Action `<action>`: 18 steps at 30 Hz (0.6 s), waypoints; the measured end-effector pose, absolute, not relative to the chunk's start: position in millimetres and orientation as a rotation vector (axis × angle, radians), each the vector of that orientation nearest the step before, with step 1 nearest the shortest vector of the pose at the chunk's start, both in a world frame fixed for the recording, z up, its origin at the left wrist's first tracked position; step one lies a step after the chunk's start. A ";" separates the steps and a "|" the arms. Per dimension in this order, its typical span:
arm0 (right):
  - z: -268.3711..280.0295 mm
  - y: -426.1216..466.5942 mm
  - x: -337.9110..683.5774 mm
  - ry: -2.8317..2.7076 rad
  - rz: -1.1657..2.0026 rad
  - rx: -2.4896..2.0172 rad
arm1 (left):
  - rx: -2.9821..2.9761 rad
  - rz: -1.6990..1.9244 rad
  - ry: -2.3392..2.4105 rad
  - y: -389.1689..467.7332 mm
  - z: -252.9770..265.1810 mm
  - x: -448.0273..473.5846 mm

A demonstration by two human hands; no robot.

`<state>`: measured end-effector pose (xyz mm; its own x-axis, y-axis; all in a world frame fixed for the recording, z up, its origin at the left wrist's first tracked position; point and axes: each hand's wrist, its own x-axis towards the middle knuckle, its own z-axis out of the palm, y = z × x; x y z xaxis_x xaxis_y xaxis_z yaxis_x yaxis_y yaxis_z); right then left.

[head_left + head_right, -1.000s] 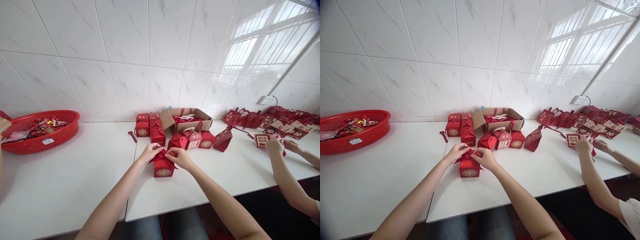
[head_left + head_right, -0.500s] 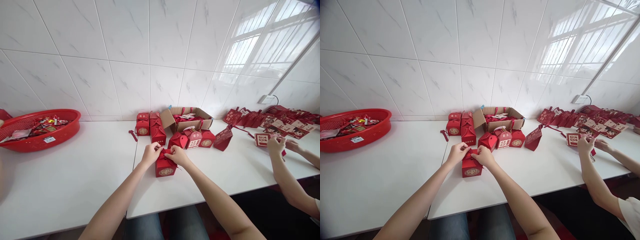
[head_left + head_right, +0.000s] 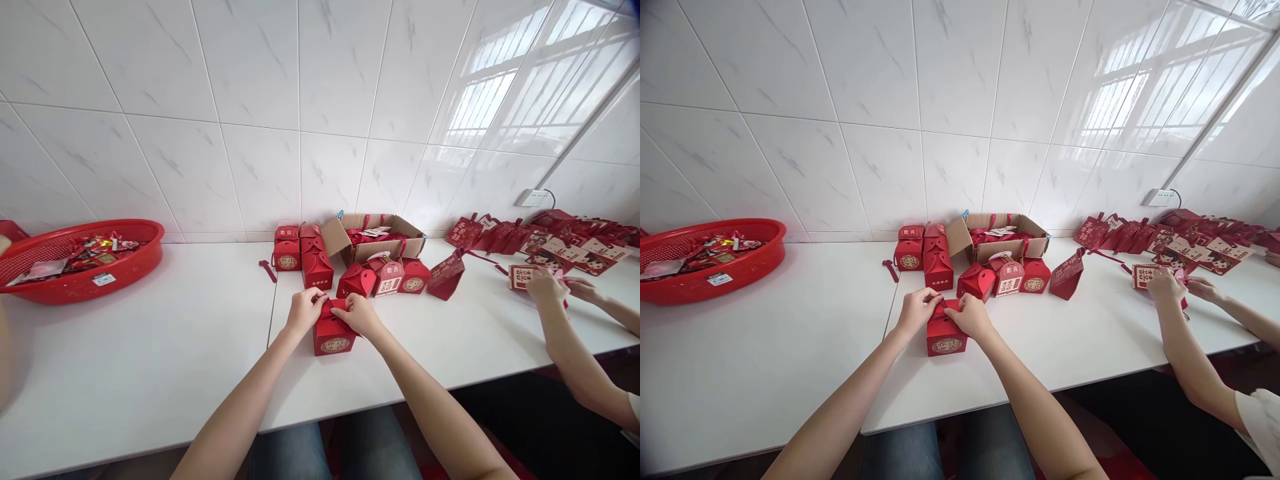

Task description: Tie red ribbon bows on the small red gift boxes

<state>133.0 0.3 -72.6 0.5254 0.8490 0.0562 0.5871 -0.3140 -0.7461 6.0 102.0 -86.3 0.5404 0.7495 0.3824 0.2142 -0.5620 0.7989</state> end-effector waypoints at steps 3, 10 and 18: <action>-71.7 -2.2 132.4 -1.137 0.432 -2.032 | 2.075 0.957 0.754 100.6 -86.2 5.3; -72.3 -7.7 124.4 -1.053 0.367 -2.040 | 2.034 0.968 0.798 97.3 -86.9 6.5; -74.6 -12.4 117.1 -1.014 0.288 -2.030 | 1.976 0.918 0.822 99.3 -84.5 6.1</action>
